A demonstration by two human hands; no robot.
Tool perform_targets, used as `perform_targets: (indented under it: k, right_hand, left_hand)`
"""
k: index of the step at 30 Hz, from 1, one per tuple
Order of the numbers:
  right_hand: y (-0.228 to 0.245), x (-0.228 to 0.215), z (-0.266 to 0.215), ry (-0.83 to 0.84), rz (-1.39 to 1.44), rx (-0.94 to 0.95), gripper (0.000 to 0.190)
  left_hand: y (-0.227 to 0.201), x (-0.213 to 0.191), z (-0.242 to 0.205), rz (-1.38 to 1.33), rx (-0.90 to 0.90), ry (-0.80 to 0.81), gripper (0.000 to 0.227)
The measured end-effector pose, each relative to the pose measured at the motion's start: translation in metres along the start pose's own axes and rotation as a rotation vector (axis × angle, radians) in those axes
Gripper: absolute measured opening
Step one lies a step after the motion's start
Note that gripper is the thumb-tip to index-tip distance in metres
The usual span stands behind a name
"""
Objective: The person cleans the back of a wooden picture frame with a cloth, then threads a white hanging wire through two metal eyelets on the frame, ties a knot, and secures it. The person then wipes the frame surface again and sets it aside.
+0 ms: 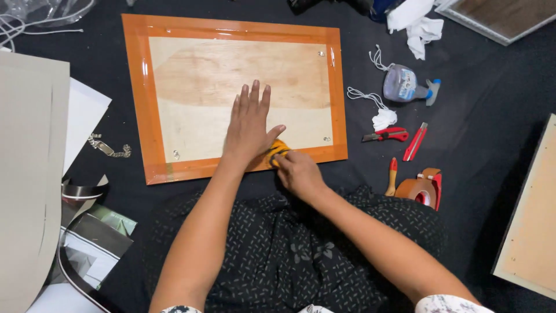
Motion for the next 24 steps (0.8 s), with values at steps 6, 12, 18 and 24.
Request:
perform_targets:
  k: [6,12,18,24]
  right_hand:
    - [-0.118,-0.074,-0.053,0.445,-0.095,0.576,0.03]
    - [-0.161,-0.036,-0.071,0.156,-0.083,0.419,0.032]
    - [-0.23,-0.009,0.005,-0.152,-0.191,0.261,0.028]
    - [-0.276,-0.039,0.13,-0.189,-0.225,0.237,0.027]
  left_hand:
    - [-0.008,-0.004,0.005,0.082,-0.039,0.159,0.106]
    - [-0.004,0.012,0.013,0.147,-0.112,0.334,0.114]
    - [-0.007,0.01,0.02,0.172,-0.152,0.425,0.117]
    - [-0.008,0.008,0.026,0.169,-0.181,0.493,0.115]
Point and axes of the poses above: each hand's wrist, its own z-axis towards the middle knuckle, its own x-axis out of the palm, y = z × x, the point moved 1 cm from there along z, towards the middle knuckle, and after that the axes turned 8 degrees about y, right-handed, at the moved point
